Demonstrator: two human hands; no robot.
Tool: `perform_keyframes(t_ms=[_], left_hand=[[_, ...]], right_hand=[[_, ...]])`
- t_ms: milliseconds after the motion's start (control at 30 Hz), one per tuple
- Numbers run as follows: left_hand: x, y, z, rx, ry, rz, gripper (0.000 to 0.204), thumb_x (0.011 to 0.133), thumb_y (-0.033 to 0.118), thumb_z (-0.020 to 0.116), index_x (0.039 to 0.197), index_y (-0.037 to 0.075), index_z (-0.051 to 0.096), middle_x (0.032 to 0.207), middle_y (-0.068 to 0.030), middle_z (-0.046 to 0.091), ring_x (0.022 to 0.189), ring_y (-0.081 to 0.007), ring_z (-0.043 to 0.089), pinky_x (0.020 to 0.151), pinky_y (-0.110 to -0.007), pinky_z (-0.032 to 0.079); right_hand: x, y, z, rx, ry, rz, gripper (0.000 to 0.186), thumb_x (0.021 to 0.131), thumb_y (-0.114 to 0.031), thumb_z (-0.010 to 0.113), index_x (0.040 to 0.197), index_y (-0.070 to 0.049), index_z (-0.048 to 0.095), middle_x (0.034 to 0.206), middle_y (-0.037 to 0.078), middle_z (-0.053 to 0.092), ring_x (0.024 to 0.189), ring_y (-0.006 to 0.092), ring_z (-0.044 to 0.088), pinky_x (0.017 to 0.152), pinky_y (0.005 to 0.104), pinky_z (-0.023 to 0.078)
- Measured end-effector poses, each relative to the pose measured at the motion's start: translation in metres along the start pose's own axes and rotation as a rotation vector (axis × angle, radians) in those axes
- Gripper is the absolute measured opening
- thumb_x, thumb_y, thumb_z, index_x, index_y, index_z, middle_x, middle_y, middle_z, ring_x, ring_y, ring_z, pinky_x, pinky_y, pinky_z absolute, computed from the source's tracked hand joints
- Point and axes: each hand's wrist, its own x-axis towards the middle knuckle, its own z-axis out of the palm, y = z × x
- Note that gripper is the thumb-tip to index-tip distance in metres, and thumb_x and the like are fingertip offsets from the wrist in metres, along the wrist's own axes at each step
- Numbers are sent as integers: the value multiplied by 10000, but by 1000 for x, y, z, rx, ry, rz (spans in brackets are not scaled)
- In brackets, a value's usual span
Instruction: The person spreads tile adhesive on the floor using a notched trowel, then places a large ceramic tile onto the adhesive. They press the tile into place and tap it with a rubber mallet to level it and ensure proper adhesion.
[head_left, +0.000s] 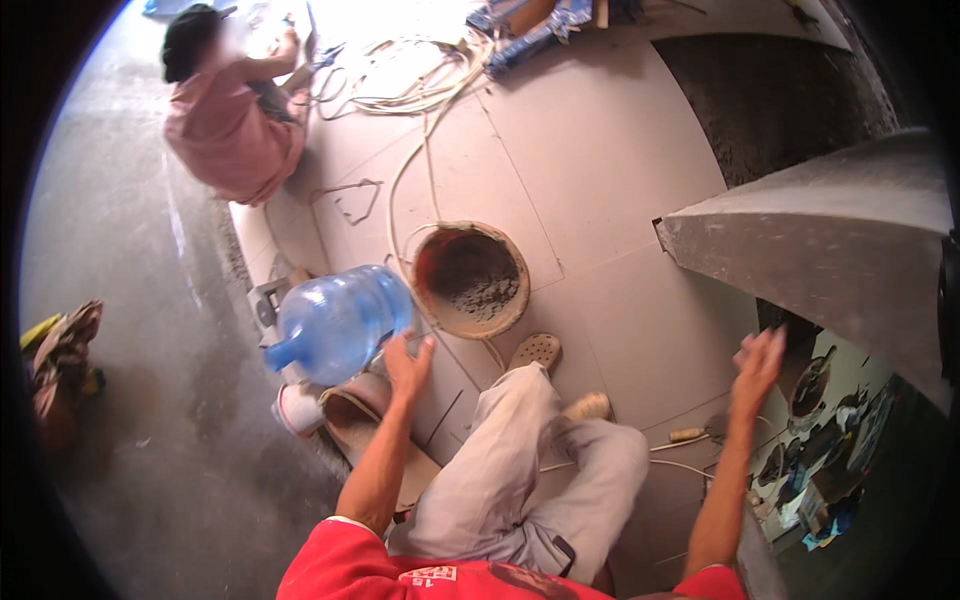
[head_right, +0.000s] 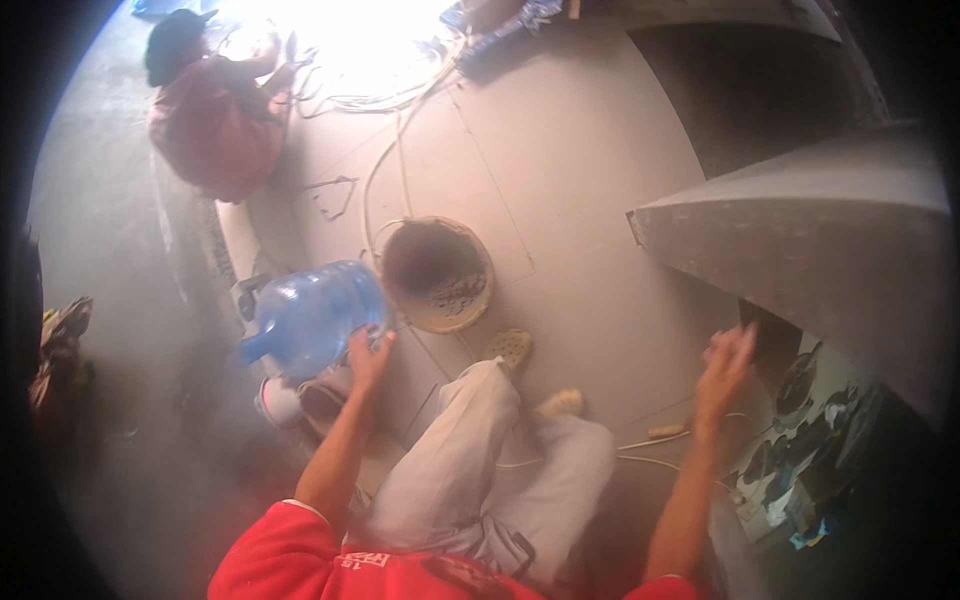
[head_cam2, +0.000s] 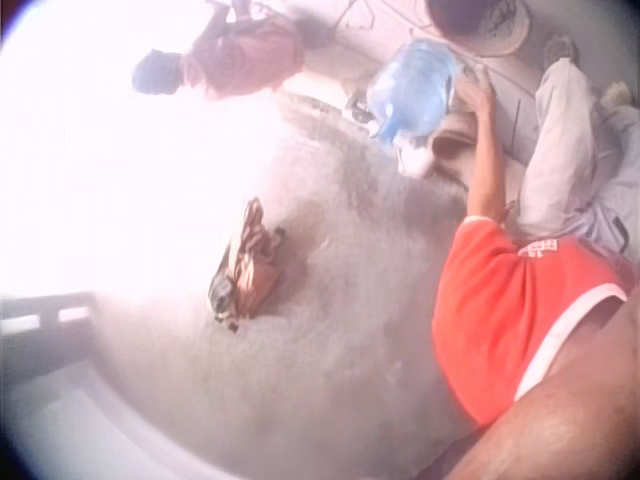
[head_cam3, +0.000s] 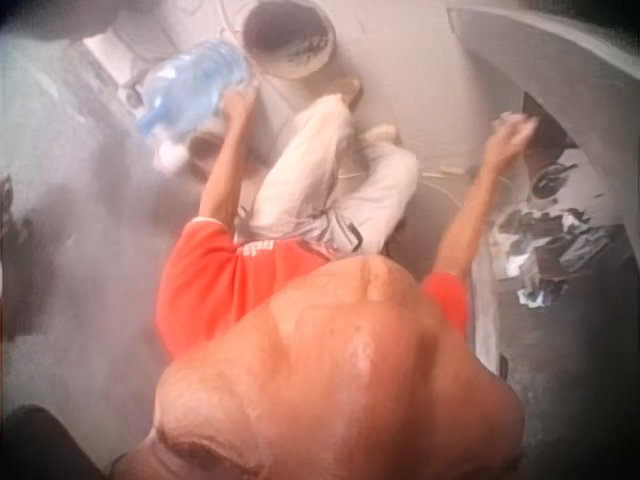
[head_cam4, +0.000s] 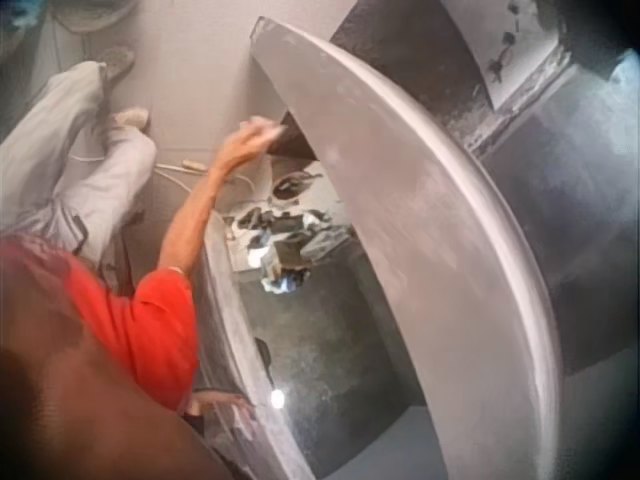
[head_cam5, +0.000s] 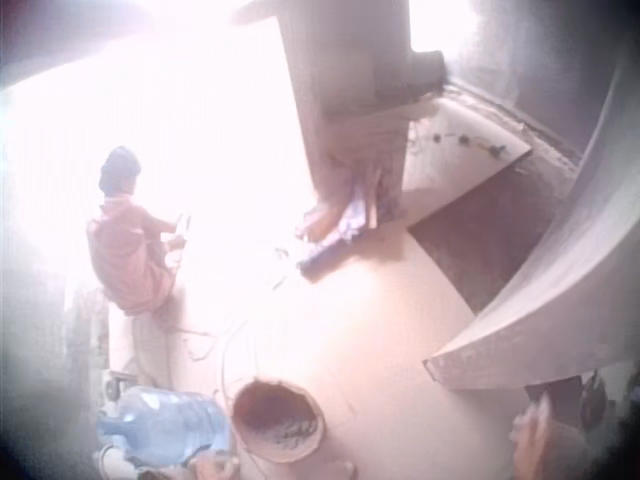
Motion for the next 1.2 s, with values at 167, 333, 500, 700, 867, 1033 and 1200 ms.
perform_keyframes(t_ms=[167,333,500,700,867,1033,1200], left_hand=[[-128,58,-81,-86,-186,-103,492,882,360,792,1159,-41,725,1169,-246,718,1164,-398,640,1043,-464,476],[-214,71,-145,-235,-424,-591,466,908,387,764,1125,-25,762,1106,-206,773,1049,-311,730,955,-405,539],[-229,45,-154,-344,-410,-679,493,917,460,744,1114,9,787,1075,-182,787,1018,-238,740,917,-371,547],[-137,38,-118,-330,-385,-533,558,928,491,718,1177,-6,766,1082,-201,778,995,-270,742,892,-375,552],[-10,56,-109,-334,-429,-382,494,950,439,702,1197,12,722,1007,-170,739,884,-292,712,776,-409,559],[117,78,-150,-388,-523,-501,438,961,395,691,1187,20,682,948,-140,686,812,-277,674,682,-405,542],[270,102,-228,-786,-285,-872,385,971,351,680,1177,29,642,889,-110,633,740,-263,636,588,-401,525]], right_hand=[[-165,96,-71,-579,-482,156,691,1035,-376,619,1569,13,414,1573,295,446,1446,440,450,1202,485,356],[-294,145,-186,-687,-781,795,536,1026,-394,628,1419,-31,596,1252,244,646,1123,375,596,959,486,453],[-272,78,-240,-551,-588,927,409,1023,-444,637,1263,-114,666,840,103,722,607,187,672,510,368,517],[-163,-41,-175,-345,-472,545,391,1031,-321,625,1297,-37,666,1111,102,722,807,196,737,636,339,616],[-107,-118,-69,-216,-549,382,396,1015,-317,636,1313,-58,673,1108,74,723,851,187,748,649,325,609],[-51,-195,73,-392,-668,345,434,979,-393,645,1263,-72,716,1080,136,756,873,292,760,719,398,605],[-1,-311,160,-614,-692,143,508,954,-469,646,1232,-52,733,1105,247,749,1041,347,736,889,425,558]])
